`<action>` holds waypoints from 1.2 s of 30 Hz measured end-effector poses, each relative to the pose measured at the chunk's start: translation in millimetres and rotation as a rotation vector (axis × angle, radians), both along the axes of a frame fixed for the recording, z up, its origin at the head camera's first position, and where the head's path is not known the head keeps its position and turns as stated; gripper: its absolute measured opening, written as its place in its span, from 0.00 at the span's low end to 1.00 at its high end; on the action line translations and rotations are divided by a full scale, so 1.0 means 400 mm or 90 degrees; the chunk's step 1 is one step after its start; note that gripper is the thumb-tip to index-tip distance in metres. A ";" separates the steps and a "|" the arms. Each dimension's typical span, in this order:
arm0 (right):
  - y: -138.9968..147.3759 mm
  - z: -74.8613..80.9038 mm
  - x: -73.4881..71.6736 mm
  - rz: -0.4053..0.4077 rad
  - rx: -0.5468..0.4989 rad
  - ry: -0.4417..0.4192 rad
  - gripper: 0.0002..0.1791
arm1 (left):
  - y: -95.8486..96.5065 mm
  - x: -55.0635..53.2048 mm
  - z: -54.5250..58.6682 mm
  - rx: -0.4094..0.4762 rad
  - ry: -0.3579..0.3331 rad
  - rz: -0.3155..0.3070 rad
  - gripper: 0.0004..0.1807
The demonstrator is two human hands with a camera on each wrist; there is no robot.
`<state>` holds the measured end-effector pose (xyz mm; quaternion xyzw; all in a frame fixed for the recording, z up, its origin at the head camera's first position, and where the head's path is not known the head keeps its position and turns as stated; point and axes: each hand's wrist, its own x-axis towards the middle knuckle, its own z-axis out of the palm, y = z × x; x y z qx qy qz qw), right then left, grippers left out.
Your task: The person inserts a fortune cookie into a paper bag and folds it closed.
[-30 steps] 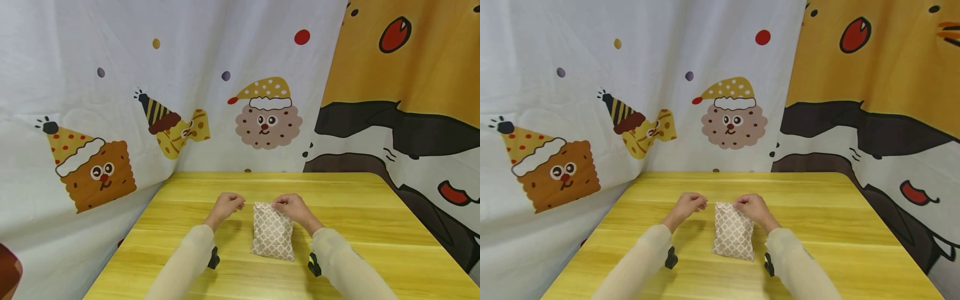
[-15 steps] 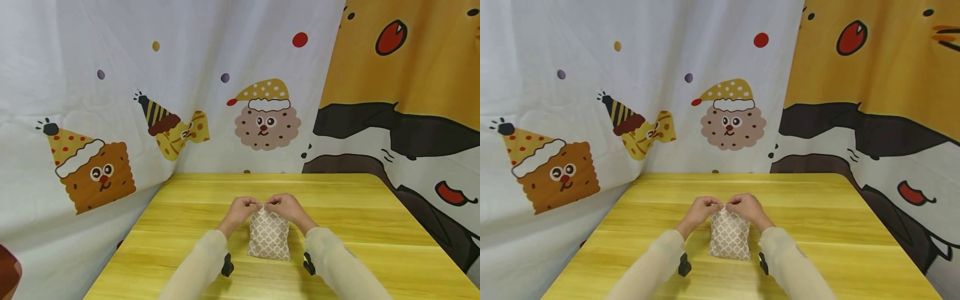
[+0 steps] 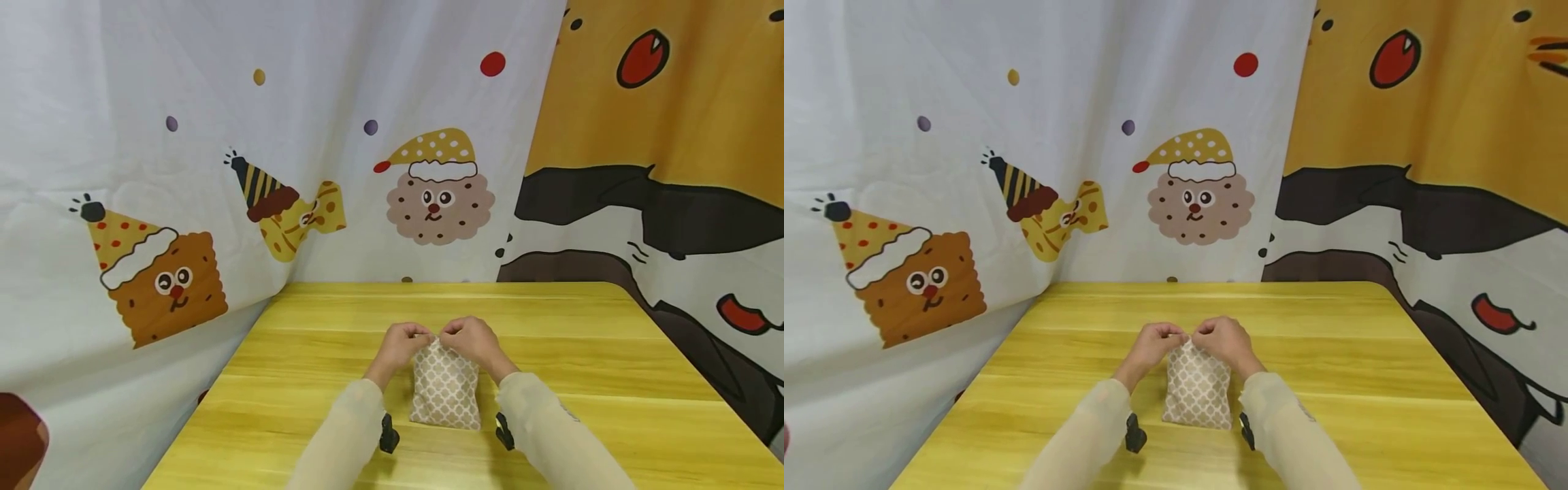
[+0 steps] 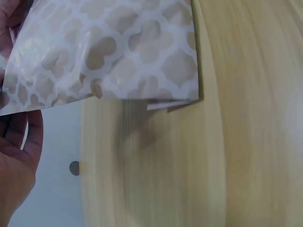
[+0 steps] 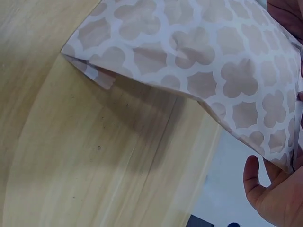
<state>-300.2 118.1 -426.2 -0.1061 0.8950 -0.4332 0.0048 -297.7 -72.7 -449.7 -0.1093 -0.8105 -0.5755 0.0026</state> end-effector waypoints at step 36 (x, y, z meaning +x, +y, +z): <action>0.127 -0.064 -0.002 -0.069 0.002 -0.006 0.12 | -0.097 0.007 -0.028 0.038 -0.061 0.074 0.08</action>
